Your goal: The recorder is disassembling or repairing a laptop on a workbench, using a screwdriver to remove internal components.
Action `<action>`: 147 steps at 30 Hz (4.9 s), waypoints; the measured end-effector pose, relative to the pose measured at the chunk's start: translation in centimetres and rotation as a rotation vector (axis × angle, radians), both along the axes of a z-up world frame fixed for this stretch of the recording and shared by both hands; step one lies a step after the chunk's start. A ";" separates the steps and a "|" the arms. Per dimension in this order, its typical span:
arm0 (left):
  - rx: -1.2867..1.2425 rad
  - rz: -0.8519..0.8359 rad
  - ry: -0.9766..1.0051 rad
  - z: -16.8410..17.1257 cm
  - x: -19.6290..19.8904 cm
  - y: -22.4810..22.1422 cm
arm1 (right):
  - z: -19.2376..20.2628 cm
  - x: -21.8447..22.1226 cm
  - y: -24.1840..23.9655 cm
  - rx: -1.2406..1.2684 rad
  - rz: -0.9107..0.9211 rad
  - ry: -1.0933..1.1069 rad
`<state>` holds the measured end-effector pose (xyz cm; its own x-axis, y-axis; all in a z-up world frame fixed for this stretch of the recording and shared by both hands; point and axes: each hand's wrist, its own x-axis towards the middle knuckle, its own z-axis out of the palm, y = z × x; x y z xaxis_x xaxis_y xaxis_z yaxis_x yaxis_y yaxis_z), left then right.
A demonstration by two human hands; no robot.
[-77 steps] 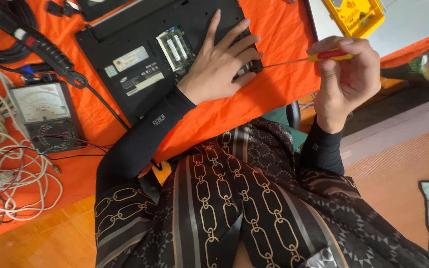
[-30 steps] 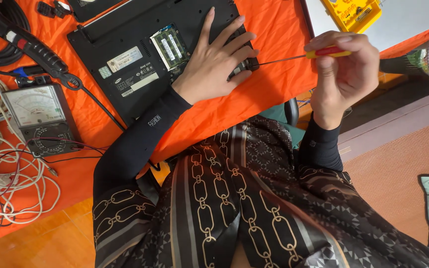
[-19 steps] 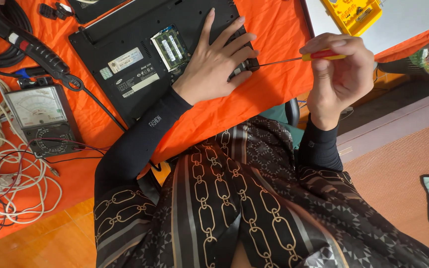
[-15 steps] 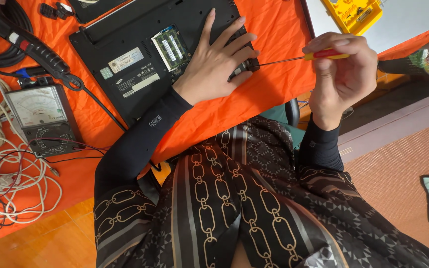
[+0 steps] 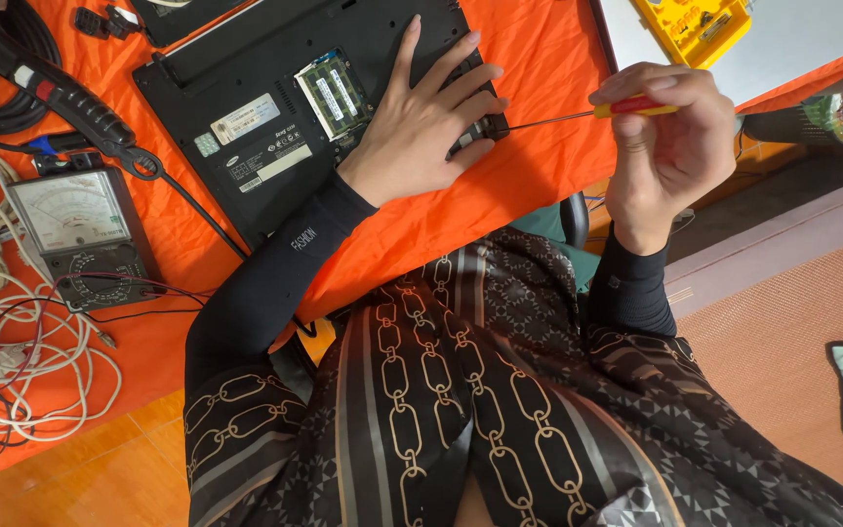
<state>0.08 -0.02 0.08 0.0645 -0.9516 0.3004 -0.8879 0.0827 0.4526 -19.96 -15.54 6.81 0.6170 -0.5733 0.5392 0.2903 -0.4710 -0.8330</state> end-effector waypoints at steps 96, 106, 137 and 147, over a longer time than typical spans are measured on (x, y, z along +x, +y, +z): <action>-0.130 -0.014 -0.055 1.5 -0.8 -1.2 | 2.0 3.5 -1.6 -0.246 0.348 -0.139; -0.120 -0.022 -0.024 1.7 -0.7 -1.3 | 3.1 3.5 -1.1 -0.247 0.294 -0.045; -0.126 -0.077 -0.029 1.1 -0.4 -0.7 | 3.5 2.5 -0.3 0.052 0.314 0.060; -0.026 -0.068 -0.073 0.6 -0.4 -1.0 | 3.6 3.4 1.0 -0.172 0.465 0.028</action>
